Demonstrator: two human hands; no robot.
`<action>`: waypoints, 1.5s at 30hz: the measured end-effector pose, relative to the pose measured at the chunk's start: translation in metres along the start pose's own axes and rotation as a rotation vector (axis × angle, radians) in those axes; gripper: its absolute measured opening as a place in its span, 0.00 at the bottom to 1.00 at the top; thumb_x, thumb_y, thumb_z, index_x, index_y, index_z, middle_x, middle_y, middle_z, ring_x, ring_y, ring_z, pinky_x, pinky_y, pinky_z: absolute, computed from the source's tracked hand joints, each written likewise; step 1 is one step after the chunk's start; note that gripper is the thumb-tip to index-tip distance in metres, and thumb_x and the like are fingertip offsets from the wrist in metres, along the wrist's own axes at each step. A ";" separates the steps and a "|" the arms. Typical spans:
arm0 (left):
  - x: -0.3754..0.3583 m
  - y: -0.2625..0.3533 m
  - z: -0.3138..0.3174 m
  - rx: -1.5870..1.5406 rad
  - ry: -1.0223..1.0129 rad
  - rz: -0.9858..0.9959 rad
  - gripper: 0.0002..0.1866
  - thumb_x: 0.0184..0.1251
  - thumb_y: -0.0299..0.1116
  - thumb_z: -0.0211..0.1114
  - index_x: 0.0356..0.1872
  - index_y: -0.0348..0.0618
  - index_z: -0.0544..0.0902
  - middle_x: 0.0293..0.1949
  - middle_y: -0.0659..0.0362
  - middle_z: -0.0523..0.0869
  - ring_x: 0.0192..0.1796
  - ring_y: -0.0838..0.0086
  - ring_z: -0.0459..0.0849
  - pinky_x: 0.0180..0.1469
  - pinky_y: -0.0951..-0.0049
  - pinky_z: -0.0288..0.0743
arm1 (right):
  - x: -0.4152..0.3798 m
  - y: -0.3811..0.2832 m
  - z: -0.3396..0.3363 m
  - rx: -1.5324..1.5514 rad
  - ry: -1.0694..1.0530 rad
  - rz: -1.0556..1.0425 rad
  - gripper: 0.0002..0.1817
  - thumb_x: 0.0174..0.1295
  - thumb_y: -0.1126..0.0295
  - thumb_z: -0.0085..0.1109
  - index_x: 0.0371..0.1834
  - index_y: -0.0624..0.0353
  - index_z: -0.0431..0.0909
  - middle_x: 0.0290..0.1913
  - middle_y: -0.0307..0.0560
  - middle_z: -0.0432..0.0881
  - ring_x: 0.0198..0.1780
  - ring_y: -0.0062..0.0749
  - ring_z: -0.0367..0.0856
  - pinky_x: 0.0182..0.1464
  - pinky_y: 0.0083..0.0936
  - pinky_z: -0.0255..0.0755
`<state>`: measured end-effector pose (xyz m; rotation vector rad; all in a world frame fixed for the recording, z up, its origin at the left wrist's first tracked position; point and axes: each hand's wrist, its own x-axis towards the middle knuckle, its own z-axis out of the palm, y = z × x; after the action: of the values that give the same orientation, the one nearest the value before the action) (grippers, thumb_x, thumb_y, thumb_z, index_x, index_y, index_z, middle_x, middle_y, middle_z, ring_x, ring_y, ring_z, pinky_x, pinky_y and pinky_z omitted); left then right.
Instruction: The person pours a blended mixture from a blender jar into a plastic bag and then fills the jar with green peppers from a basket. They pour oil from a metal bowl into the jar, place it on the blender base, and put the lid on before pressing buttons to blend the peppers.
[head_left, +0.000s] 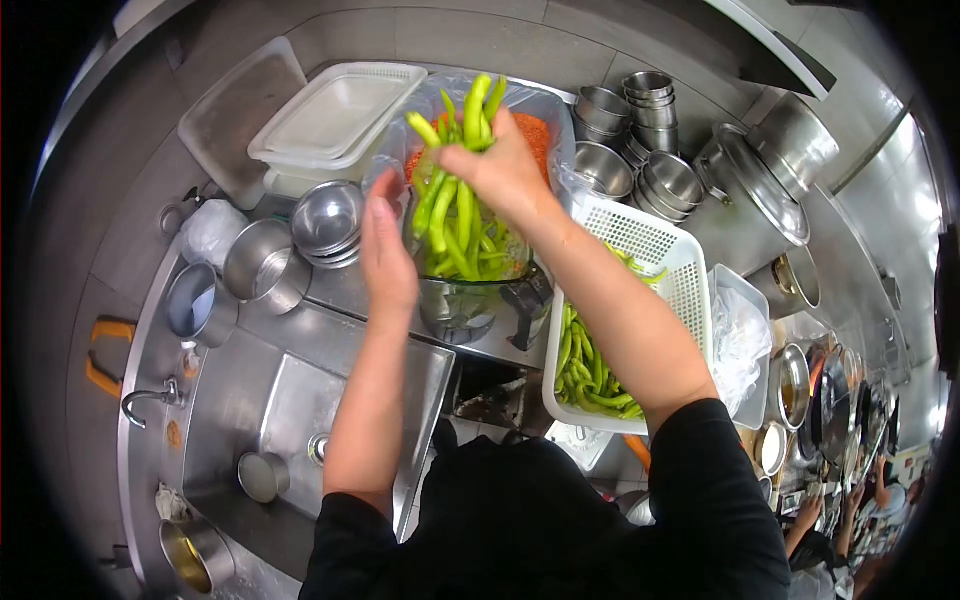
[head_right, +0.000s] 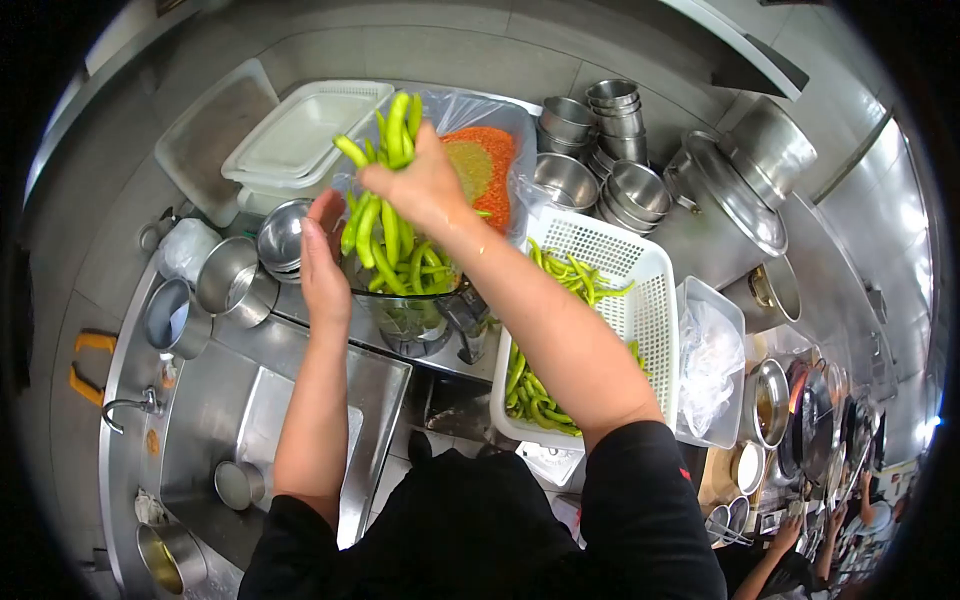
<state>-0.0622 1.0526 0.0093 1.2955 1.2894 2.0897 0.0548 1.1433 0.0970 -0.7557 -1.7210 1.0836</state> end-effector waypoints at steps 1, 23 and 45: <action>0.000 -0.003 -0.001 -0.034 -0.024 -0.007 0.34 0.82 0.55 0.34 0.70 0.34 0.67 0.68 0.47 0.72 0.70 0.61 0.69 0.73 0.61 0.59 | -0.005 0.011 0.003 0.002 -0.008 0.001 0.36 0.47 0.57 0.72 0.56 0.66 0.69 0.49 0.57 0.80 0.51 0.40 0.80 0.56 0.32 0.73; 0.029 0.038 0.015 0.978 -0.943 0.317 0.24 0.75 0.52 0.52 0.50 0.45 0.87 0.61 0.50 0.80 0.68 0.53 0.72 0.75 0.51 0.54 | -0.053 0.023 -0.060 -0.797 -0.351 -0.224 0.08 0.60 0.67 0.66 0.37 0.59 0.83 0.31 0.49 0.84 0.38 0.42 0.84 0.45 0.35 0.77; -0.165 -0.030 0.033 0.527 -0.774 0.098 0.06 0.64 0.30 0.63 0.40 0.44 0.85 0.34 0.52 0.86 0.39 0.55 0.85 0.42 0.58 0.79 | -0.077 0.236 -0.208 -1.300 -0.417 0.645 0.70 0.38 0.23 0.66 0.80 0.55 0.47 0.77 0.64 0.56 0.73 0.56 0.64 0.73 0.55 0.57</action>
<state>0.0454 0.9716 -0.0954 2.1264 1.4279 1.0767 0.2809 1.2464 -0.1104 -2.0932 -2.5907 0.3467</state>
